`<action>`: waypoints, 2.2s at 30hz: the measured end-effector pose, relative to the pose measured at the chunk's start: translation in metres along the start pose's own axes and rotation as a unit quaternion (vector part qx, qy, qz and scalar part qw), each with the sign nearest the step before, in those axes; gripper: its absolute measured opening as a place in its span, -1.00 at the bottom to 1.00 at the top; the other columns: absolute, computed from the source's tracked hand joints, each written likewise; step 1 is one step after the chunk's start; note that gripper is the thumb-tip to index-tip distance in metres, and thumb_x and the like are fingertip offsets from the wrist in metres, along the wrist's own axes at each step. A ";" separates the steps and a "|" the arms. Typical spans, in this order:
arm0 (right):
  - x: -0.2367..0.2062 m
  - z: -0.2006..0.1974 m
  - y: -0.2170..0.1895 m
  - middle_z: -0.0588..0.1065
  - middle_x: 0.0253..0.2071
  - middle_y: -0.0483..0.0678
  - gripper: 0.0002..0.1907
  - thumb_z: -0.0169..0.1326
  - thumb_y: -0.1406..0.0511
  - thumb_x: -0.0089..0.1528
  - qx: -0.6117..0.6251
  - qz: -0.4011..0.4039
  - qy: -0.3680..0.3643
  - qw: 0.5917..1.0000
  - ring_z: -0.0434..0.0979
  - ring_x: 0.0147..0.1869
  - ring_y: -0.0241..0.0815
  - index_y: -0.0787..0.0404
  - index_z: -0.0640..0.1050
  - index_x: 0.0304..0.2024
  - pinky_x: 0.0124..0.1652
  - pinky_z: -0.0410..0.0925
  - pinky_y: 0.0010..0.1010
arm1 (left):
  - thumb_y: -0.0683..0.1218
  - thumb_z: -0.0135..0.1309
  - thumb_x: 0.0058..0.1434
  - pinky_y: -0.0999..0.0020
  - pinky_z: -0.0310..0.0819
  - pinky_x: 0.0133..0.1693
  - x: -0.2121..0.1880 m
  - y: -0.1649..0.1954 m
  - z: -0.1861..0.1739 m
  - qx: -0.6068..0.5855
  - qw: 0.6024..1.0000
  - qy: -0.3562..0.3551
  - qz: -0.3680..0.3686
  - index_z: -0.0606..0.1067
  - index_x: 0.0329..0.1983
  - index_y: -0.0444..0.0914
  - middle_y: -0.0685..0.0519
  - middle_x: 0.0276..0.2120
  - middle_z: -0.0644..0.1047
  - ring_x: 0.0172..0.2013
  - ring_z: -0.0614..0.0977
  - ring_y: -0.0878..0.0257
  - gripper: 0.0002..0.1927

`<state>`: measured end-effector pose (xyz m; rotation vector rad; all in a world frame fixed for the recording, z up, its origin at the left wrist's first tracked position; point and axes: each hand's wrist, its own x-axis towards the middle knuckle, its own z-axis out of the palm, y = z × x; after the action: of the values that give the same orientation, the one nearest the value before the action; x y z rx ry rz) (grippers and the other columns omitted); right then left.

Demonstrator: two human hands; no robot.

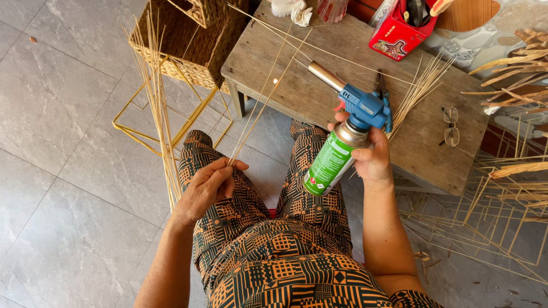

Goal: The person uses a handheld blowtorch to heat thin bamboo sticks one at a time. They pick up each stick, apply the flame along its length, and place it back into a metal frame or onto the workbench. The process is repeated for multiple sticks.

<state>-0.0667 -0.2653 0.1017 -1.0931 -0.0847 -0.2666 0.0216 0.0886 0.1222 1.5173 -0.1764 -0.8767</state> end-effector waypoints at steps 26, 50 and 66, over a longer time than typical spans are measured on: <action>-0.001 0.001 0.009 0.49 0.27 0.08 -0.15 0.24 0.33 -0.01 0.010 0.033 -0.039 0.999 0.53 0.28 0.08 0.30 0.37 0.36 0.34 0.38 -0.08 | -0.03 -0.22 0.43 0.51 0.06 -0.57 0.005 0.007 0.002 -0.001 1.000 0.005 0.002 0.58 0.03 -0.28 0.18 -0.66 0.34 -0.65 0.21 0.46 -0.61; -0.018 0.027 0.033 0.51 0.23 0.16 -0.19 0.17 0.38 -0.06 -0.004 0.104 -0.089 0.991 0.54 0.29 0.12 0.38 0.41 0.30 0.35 0.38 0.00 | -0.04 -0.22 0.38 0.53 0.15 -0.53 0.020 0.004 -0.009 -0.004 0.999 -0.025 0.025 0.58 0.04 -0.30 0.18 -0.60 0.37 -0.60 0.27 0.46 -0.59; -0.020 0.026 0.038 0.50 0.23 0.15 -0.18 0.21 0.34 -0.04 0.010 0.113 -0.087 0.990 0.53 0.29 0.12 0.37 0.40 0.32 0.34 0.37 -0.02 | -0.05 -0.23 0.38 0.53 0.13 -0.56 0.023 0.003 -0.010 -0.019 0.999 -0.022 0.032 0.57 0.05 -0.33 0.18 -0.61 0.38 -0.62 0.25 0.47 -0.58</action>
<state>-0.0742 -0.2225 0.0764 -1.0946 -0.1177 0.0346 0.0451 0.0822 0.1146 1.4499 -0.2383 -0.8590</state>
